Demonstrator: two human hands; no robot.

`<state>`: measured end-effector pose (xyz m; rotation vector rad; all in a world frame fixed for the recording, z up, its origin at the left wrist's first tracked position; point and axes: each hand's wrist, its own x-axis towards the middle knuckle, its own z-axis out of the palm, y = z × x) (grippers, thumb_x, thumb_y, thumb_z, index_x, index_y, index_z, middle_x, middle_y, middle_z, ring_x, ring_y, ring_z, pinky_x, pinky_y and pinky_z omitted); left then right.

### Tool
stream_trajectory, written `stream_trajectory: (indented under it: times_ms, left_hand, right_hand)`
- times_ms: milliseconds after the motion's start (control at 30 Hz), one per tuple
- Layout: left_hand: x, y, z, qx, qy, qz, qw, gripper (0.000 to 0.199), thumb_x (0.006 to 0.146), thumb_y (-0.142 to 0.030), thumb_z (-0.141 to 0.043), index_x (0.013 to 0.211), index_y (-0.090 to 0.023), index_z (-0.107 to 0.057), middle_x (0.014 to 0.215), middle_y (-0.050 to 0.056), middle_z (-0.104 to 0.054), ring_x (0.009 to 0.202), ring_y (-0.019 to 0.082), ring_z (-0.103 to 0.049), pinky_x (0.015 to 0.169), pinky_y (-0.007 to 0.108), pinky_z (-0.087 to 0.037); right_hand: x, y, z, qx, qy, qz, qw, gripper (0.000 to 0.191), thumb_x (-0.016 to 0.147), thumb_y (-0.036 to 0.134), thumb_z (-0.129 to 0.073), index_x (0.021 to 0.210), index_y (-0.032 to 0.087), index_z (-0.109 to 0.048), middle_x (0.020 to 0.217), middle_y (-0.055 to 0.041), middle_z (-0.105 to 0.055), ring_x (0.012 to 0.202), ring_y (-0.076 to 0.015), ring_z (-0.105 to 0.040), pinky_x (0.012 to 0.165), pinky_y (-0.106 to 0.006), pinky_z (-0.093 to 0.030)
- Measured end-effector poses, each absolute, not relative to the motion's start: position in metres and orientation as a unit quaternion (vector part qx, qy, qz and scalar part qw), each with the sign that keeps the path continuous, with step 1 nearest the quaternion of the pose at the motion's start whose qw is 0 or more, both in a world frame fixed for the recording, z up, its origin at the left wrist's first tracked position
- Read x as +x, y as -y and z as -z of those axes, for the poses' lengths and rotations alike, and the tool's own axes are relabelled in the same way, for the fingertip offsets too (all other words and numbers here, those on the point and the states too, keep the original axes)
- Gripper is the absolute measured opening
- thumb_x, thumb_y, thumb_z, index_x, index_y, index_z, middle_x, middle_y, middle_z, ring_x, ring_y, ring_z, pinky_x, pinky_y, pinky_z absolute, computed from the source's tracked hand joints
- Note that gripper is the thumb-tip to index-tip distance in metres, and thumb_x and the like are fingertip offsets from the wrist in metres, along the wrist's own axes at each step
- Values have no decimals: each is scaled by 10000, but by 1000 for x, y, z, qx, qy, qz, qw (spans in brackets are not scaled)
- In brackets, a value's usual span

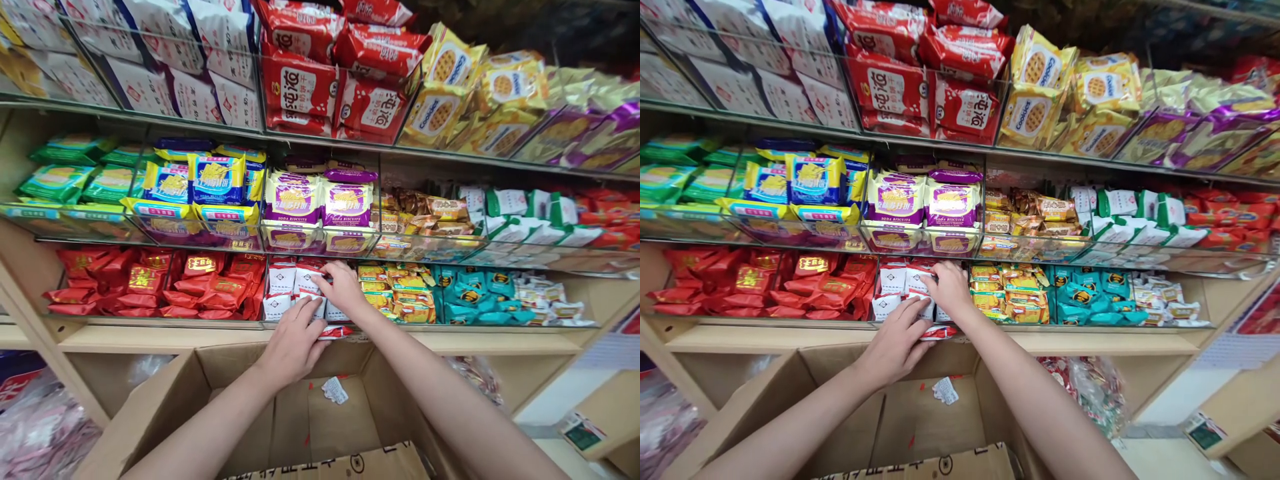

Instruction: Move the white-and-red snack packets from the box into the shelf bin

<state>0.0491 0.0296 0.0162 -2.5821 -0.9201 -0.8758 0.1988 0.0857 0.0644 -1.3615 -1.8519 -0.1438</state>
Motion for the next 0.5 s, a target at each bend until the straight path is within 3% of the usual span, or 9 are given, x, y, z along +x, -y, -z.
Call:
stream_trajectory:
  times_ms: [100,267,400,500]
  left_hand:
    - [48,-30,-20,-887,325,304,126,155,781,-281,-534,887,-180,-585,1346,148,-367,1263,321,-286,963,507,-349]
    - [49,-29,-25,-885,347,286,120,146,794,-296,-522,860,-178,-577,1386,154,-316,1282,328,-257,965,515,-333]
    - [49,-29,-26,-886,352,279,114,147,789,-301,-530,860,-183,-582,1386,149,-323,1282,327,-259,965,515,-331]
    - [49,-31,-26,-887,352,274,121,147,786,-301,-532,865,-188,-584,1392,141,-316,1286,328,-246,950,521,-344]
  right_hand:
    - [204,-83,-75,-545,756,29,363,254,775,373,-542,876,160,-638,894,-80,-638,849,-189,-562,768,-299,-410]
    - [232,-74,-90,-547,785,20,290,235,789,209,-487,956,168,-647,926,-65,-670,832,-177,-598,746,-263,-418]
    - [244,-71,-88,-554,812,29,181,224,788,259,-520,953,208,-662,933,-74,-676,870,-208,-605,732,-265,-411]
    - [242,-74,-88,-580,798,74,147,245,842,285,-442,910,210,-665,884,-96,-680,836,-221,-613,691,-279,-403]
